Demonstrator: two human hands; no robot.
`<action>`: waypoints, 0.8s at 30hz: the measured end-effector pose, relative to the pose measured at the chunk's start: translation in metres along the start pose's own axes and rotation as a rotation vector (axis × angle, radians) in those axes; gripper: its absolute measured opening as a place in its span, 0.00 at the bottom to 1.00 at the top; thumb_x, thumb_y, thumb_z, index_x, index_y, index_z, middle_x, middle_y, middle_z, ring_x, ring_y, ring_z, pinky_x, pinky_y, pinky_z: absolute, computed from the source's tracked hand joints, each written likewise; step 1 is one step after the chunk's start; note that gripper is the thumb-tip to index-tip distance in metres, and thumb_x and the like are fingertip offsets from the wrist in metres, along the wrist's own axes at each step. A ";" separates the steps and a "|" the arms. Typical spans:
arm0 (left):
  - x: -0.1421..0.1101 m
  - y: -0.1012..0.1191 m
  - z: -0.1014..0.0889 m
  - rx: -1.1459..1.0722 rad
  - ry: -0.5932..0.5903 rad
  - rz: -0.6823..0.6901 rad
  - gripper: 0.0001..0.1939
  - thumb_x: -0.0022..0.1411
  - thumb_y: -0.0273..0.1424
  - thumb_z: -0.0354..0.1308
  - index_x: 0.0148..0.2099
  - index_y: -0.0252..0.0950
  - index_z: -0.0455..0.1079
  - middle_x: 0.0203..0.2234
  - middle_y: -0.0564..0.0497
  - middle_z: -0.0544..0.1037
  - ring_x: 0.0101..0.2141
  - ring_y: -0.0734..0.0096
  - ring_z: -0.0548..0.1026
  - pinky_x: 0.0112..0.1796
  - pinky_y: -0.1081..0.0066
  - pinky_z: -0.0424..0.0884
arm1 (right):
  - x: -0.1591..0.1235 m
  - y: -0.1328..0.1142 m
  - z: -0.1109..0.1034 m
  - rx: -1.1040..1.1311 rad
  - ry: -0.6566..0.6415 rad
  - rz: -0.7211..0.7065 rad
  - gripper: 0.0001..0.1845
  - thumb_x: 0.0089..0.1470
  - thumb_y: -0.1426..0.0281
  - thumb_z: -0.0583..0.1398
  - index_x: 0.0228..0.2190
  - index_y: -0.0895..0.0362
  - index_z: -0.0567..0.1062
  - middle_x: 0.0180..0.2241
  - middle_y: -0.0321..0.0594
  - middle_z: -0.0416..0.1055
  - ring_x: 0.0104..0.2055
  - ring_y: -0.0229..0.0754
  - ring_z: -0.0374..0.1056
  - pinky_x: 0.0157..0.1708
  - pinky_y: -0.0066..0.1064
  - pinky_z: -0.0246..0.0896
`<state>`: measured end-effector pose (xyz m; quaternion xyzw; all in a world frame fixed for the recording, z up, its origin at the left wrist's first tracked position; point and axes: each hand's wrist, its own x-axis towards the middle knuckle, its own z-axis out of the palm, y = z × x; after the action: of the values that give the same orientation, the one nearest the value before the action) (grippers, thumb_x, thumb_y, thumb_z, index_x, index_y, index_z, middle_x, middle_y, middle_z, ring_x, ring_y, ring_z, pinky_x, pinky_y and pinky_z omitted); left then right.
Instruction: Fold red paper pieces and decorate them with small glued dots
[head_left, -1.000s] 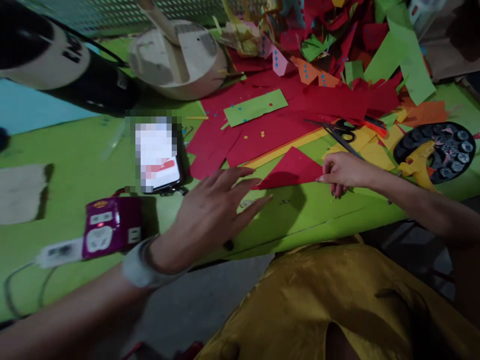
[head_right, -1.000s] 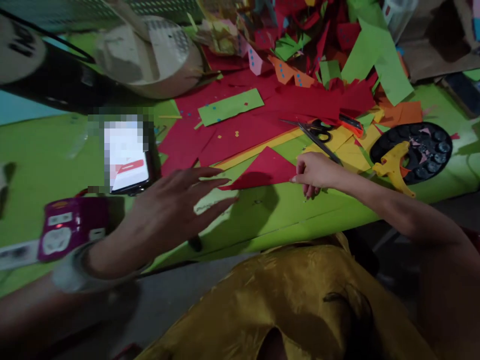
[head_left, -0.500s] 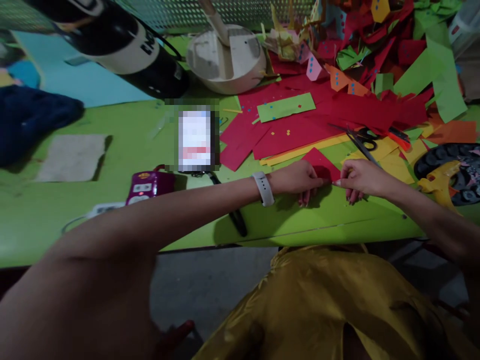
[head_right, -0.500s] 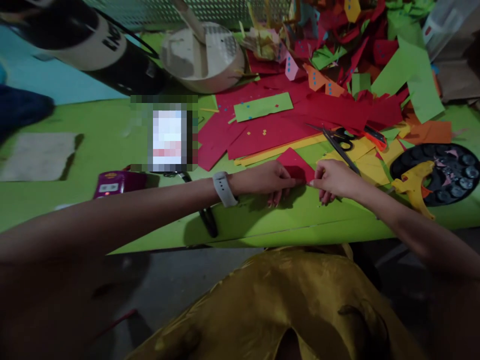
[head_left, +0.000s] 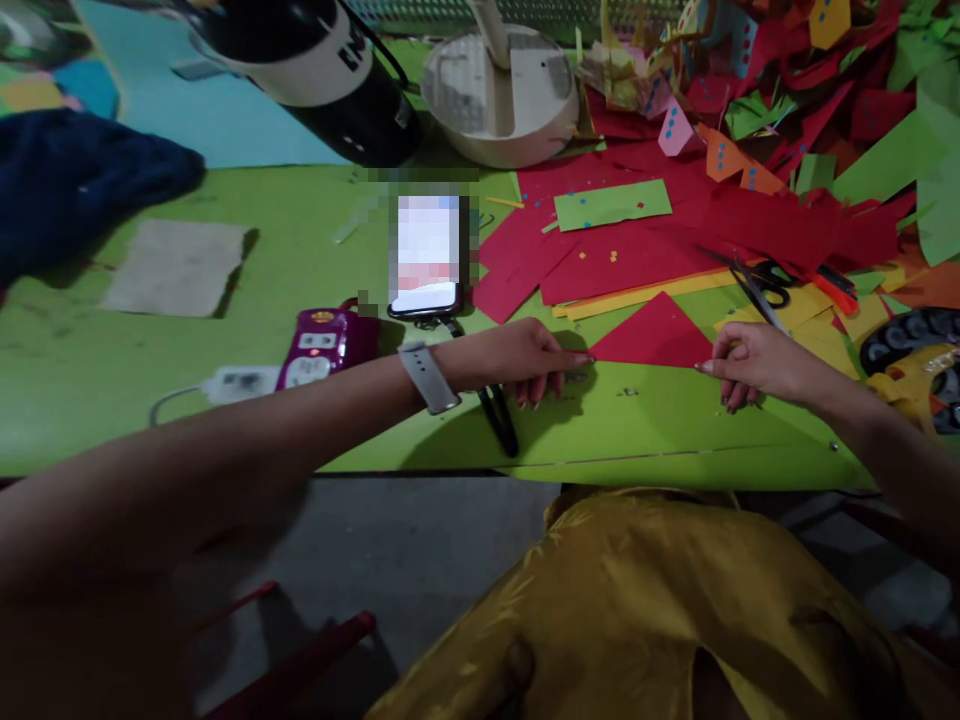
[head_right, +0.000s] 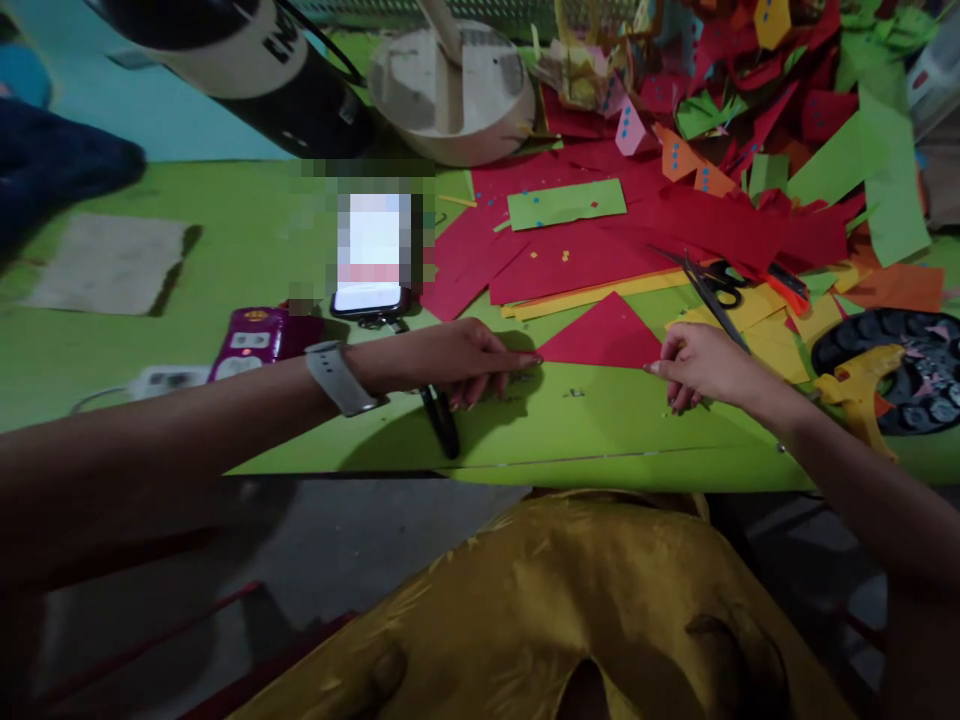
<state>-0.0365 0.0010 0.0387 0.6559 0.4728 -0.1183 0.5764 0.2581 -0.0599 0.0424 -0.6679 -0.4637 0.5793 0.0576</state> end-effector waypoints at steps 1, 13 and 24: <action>-0.004 -0.006 -0.004 0.003 0.004 -0.010 0.30 0.63 0.53 0.56 0.17 0.38 0.71 0.08 0.51 0.72 0.11 0.75 0.68 0.16 0.76 0.64 | 0.000 0.001 0.000 -0.007 0.006 -0.001 0.19 0.55 0.61 0.68 0.29 0.54 0.64 0.15 0.30 0.71 0.16 0.37 0.72 0.12 0.21 0.57; -0.018 -0.017 0.033 0.608 0.691 0.579 0.21 0.71 0.47 0.50 0.48 0.42 0.79 0.36 0.46 0.85 0.35 0.62 0.82 0.36 0.67 0.75 | -0.030 0.004 0.009 -0.667 0.349 -0.471 0.07 0.62 0.64 0.61 0.36 0.54 0.75 0.32 0.39 0.79 0.31 0.41 0.74 0.31 0.31 0.62; 0.005 -0.028 0.026 1.171 0.747 1.034 0.15 0.73 0.22 0.47 0.54 0.34 0.72 0.42 0.44 0.84 0.40 0.62 0.81 0.36 0.66 0.77 | -0.017 0.026 0.022 -1.196 0.778 -0.992 0.14 0.67 0.73 0.53 0.41 0.55 0.79 0.35 0.39 0.78 0.36 0.41 0.70 0.35 0.33 0.59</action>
<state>-0.0449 -0.0224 0.0084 0.9758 0.1367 0.1575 -0.0660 0.2558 -0.0961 0.0320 -0.4574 -0.8753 -0.1231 0.0972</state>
